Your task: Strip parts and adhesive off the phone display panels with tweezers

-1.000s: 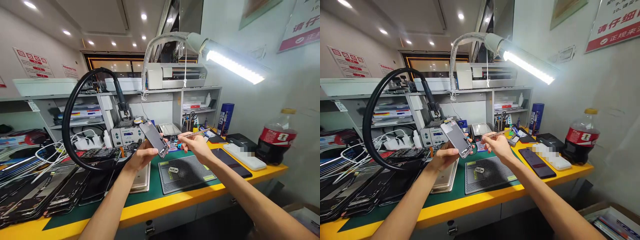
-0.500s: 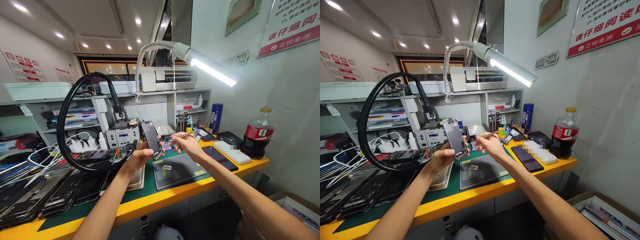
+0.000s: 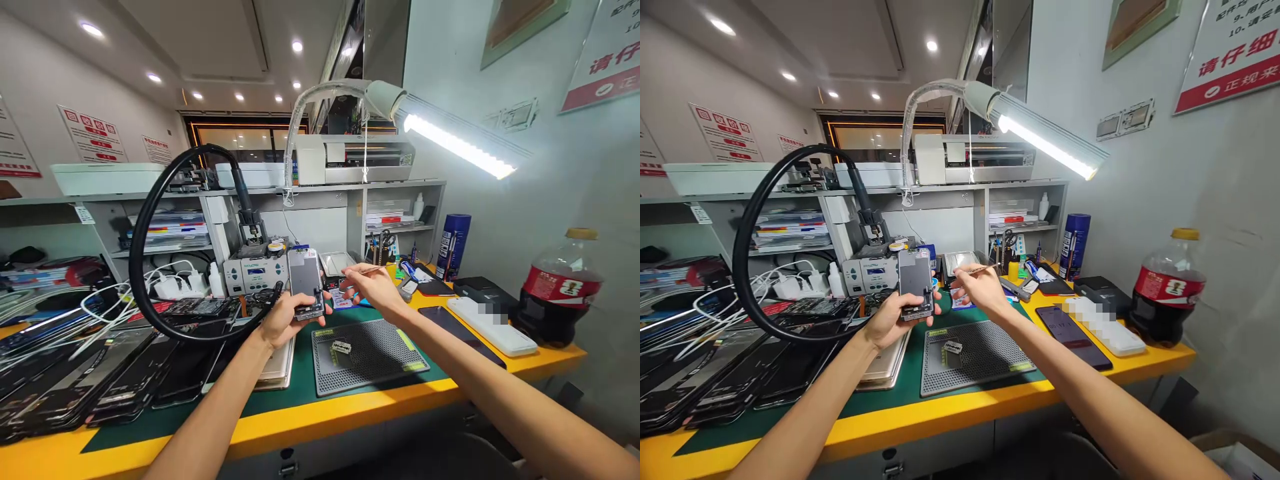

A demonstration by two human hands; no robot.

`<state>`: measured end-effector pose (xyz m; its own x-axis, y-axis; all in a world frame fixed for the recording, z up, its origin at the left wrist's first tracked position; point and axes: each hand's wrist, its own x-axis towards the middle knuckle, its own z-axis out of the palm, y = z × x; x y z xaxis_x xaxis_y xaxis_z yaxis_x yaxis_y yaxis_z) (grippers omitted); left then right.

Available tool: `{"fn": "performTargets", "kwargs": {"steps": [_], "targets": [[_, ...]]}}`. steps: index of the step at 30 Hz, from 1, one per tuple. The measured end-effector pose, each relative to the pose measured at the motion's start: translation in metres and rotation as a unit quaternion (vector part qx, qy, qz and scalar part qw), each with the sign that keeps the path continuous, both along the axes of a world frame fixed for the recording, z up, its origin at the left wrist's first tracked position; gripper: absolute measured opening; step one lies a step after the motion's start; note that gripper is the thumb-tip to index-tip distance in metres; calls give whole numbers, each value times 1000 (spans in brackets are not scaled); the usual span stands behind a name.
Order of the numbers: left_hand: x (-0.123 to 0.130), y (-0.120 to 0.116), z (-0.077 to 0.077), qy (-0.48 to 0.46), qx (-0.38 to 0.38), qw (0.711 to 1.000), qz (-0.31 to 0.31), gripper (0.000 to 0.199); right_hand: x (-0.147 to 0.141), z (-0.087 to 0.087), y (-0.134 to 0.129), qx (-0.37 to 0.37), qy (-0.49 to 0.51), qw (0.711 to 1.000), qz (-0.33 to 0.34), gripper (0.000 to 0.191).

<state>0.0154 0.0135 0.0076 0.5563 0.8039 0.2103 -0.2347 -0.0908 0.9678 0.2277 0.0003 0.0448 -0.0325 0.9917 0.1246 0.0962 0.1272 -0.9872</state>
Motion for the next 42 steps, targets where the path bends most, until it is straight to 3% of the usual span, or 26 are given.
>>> {"fn": "performTargets", "kwargs": {"steps": [6, 10, 16, 21, 25, 29, 36, 42], "targets": [[8, -1, 2, 65, 78, 988, 118, 21, -14, -17, 22, 15, 21, 998, 51, 34], [14, 0, -2, 102, 138, 964, 204, 15, -25, -21, 24, 32, 23, 995, 95, 29], [17, -1, -8, 142, 180, 929, 291, 8, -28, -26, 26, 55, 55, 991, 108, 31], [20, -5, -5, 165, 194, 920, 297, 26, -20, -34, 31, 29, 73, 989, 126, 29], [23, -8, -4, 163, 195, 923, 289, 29, -13, -35, 28, 19, 76, 985, 151, 30], [26, -10, -6, 157, 194, 928, 278, 28, -8, -34, 23, 22, 77, 984, 160, 29], [28, -11, -9, 151, 212, 925, 277, 6, -10, -32, 17, 22, 93, 983, 158, 27], [29, -13, -8, 143, 217, 927, 270, 21, -11, -38, 19, 15, 116, 978, 170, 27]]}}
